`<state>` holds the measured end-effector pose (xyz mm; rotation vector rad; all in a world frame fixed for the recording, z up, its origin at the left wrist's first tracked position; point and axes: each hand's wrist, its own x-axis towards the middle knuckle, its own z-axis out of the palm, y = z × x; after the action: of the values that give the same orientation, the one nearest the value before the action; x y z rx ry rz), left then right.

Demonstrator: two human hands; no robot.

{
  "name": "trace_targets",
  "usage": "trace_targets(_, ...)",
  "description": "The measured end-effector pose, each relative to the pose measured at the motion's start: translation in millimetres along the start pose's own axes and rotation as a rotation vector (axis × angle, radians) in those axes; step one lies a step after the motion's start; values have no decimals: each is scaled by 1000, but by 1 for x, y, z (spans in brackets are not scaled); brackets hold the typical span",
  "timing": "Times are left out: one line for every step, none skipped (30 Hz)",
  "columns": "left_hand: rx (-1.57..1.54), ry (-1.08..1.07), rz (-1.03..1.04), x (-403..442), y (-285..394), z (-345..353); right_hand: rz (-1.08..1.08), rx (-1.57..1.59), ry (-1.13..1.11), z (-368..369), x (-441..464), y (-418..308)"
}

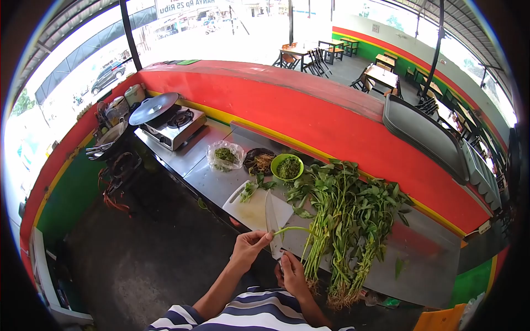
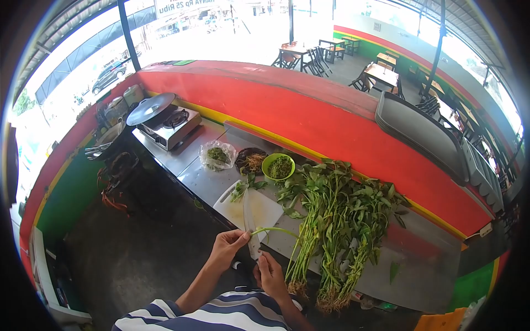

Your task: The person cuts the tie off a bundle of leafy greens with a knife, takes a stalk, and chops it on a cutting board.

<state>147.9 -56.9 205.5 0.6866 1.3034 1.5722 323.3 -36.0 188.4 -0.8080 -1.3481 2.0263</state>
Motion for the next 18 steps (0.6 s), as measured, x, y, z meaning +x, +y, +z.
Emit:
trace_targets(0, 0, 1, 0, 1, -1, -1, -1, 0, 0, 0, 0)
trace_targets(4, -12, -14, -1, 2, -2, -1, 0, -3, 0, 0, -1)
trace_targets(8, -24, -29, -2, 3, -3, -1, 2, -6, 0, 0, -1)
trace_targets(7, -23, -27, -2, 2, -5, -2, 1, -7, 0, 0, 0)
trace_targets(6, -51, -28, -1, 1, -7, -1, 6, 1, 0, 0, 2)
trace_targets(5, -79, -30, -2, 0, -9, 1, 12, 10, 0, 1, 3)
trace_targets(5, -80, -30, -2, 0, -9, 1, 11, 11, -1, 1, 2)
trace_targets(-5, -90, -34, -3, 0, -10, 4, 17, 6, -1, 1, 0)
trace_targets(-15, -100, -38, -3, 0, -10, 8, 23, 0, -2, 1, -2)
trace_targets(-15, -99, -38, -4, -1, -10, 8, 23, -2, -2, 1, -3)
trace_targets(-4, -77, -51, -4, -1, -9, 21, 31, 5, -2, 2, -4)
trace_targets(6, -56, -65, -5, -2, -9, 33, 39, 11, -2, 2, -4)
trace_targets(5, -56, -64, -5, -2, -10, 33, 38, 10, -3, 2, -4)
trace_targets(13, -66, -70, -5, -2, -11, 30, 33, 6, -3, 3, -3)
trace_targets(22, -77, -75, -5, -2, -12, 26, 28, 2, -4, 3, -3)
trace_targets(21, -76, -75, -4, -3, -12, 26, 27, 2, -4, 3, -3)
trace_targets(16, -82, -78, -4, -5, -13, 20, 16, 6, -3, 2, -3)
trace_targets(11, -87, -80, -3, -5, -13, 14, 6, 10, -2, 2, -3)
